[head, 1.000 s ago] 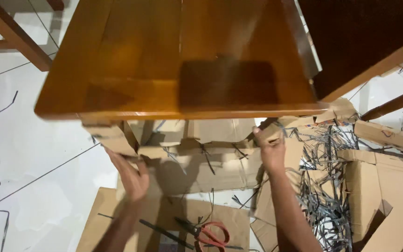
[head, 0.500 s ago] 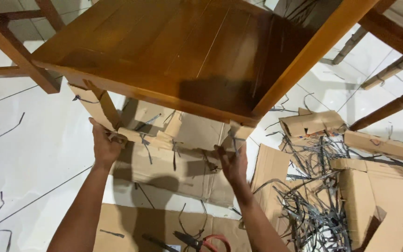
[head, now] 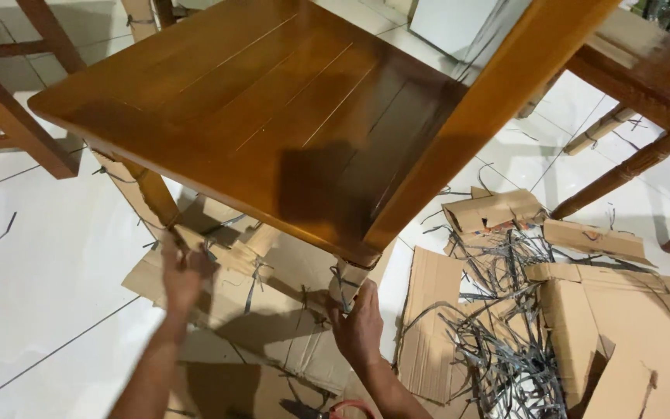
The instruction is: Wrapping wooden chair legs with cardboard and securing them with wire ties for protection during transport
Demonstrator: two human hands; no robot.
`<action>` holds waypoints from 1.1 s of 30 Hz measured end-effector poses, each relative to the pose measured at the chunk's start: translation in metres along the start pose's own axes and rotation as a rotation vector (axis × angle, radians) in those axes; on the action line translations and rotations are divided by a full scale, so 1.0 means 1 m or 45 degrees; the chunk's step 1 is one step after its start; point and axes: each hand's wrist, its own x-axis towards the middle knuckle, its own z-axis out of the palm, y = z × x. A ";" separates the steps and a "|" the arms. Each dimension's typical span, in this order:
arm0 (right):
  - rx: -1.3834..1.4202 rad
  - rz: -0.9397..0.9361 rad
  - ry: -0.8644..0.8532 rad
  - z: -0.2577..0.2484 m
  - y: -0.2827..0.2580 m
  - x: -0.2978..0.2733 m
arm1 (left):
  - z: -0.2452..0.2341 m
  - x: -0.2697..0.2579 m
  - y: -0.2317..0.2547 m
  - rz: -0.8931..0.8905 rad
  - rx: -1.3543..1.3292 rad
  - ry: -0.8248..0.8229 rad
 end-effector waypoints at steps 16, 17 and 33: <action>-0.458 -0.363 -0.939 -0.154 0.003 0.133 | 0.169 -0.133 -0.039 0.866 0.577 -0.319; -0.333 -0.163 -0.834 -0.157 0.003 0.148 | 0.170 -0.139 -0.026 0.630 0.465 -0.298; 1.995 0.811 -0.543 -0.096 -0.011 0.256 | 0.178 -0.159 -0.003 0.597 0.497 -0.098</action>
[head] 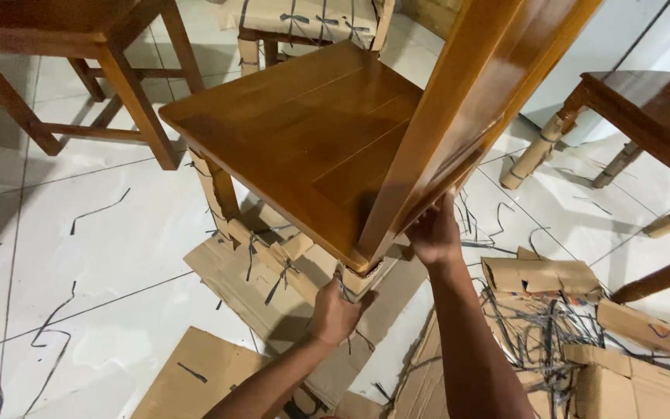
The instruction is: Wrapping wooden chair legs with cardboard and securing them with wire ties for protection during transport
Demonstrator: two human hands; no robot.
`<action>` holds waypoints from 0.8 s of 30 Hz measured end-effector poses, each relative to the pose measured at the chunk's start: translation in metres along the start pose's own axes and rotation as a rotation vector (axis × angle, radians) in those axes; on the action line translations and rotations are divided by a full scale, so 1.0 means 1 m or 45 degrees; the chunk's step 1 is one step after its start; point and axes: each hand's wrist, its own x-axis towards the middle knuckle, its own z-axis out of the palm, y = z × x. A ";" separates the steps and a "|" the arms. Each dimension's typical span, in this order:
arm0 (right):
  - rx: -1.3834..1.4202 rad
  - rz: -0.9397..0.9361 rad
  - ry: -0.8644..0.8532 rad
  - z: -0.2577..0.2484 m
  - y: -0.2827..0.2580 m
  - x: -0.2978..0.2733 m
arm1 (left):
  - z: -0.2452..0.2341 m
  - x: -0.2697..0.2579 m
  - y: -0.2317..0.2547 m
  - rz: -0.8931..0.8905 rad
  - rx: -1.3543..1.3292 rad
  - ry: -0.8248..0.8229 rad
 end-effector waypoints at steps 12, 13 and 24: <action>-0.168 -0.364 0.441 0.083 0.014 -0.052 | 0.016 0.042 -0.079 -0.215 0.102 -0.374; -0.170 -0.373 0.446 0.079 0.019 -0.048 | -0.001 0.039 -0.065 -0.209 0.097 -0.381; -0.279 -0.337 0.256 -0.016 0.019 -0.069 | -0.100 0.063 -0.042 0.032 0.010 -0.432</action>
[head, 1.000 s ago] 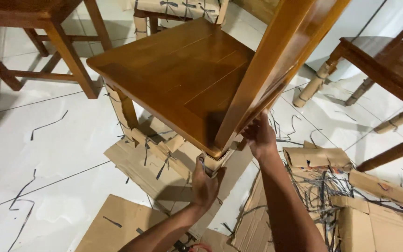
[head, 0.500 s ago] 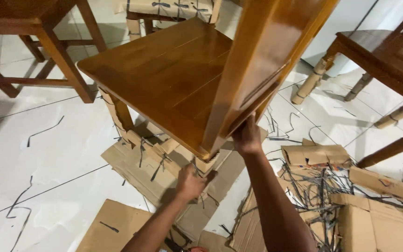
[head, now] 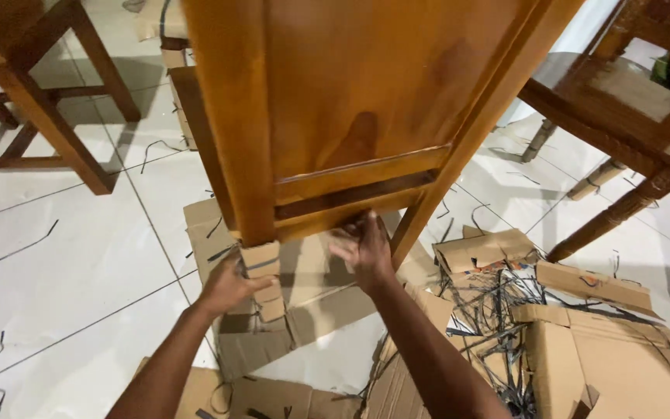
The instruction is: Wrapping wooden chair legs with cardboard and securing them with wire ties for protection during transport
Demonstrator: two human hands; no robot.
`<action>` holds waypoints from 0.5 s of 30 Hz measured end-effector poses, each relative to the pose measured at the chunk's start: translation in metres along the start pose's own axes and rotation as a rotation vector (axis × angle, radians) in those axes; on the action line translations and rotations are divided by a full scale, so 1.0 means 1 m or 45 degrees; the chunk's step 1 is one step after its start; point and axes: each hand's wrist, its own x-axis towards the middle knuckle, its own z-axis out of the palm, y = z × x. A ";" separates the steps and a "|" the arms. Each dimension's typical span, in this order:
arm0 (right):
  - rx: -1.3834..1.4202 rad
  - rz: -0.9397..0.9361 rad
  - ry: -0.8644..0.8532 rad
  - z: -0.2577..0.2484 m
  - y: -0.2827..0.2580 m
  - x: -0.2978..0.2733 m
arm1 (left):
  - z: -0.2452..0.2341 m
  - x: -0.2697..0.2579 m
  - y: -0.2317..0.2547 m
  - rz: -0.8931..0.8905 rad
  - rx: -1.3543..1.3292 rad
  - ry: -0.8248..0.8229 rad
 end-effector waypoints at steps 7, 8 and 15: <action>-1.362 -0.659 0.695 -0.095 -0.041 0.042 | 0.007 -0.043 0.071 -0.147 0.049 0.425; -1.263 -0.615 0.690 -0.102 -0.050 0.050 | 0.015 -0.043 0.070 -0.163 0.136 0.433; -0.653 -0.132 0.424 -0.072 -0.047 0.050 | 0.054 -0.003 0.003 -0.373 0.395 0.351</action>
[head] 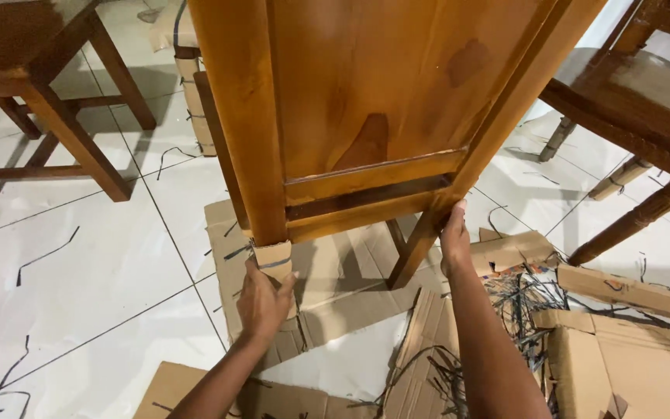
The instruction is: Wrapping wooden chair legs with cardboard and securing them with wire ties for protection during transport
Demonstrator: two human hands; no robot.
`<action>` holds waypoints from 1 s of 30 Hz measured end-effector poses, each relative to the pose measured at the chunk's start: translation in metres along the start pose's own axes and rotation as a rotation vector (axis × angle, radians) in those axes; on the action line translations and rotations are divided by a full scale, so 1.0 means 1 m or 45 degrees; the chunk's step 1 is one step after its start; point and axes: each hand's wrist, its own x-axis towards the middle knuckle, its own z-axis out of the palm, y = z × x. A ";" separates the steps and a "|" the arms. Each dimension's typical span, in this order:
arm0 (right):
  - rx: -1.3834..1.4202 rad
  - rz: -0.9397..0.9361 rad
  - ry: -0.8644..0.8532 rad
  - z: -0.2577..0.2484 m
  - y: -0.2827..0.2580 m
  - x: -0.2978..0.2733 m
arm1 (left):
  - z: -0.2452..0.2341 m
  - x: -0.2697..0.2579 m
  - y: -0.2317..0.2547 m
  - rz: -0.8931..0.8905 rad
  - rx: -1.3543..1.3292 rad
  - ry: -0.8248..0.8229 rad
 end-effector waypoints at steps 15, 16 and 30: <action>-0.221 -0.234 -0.309 0.002 -0.033 -0.085 | -0.057 0.068 -0.040 0.336 -0.431 0.086; -0.220 -0.231 -0.301 -0.001 -0.028 -0.082 | -0.059 0.081 -0.049 0.339 -0.429 0.079; -0.007 -0.034 -1.062 0.016 -0.007 -0.144 | -0.146 0.142 -0.069 0.005 0.525 0.070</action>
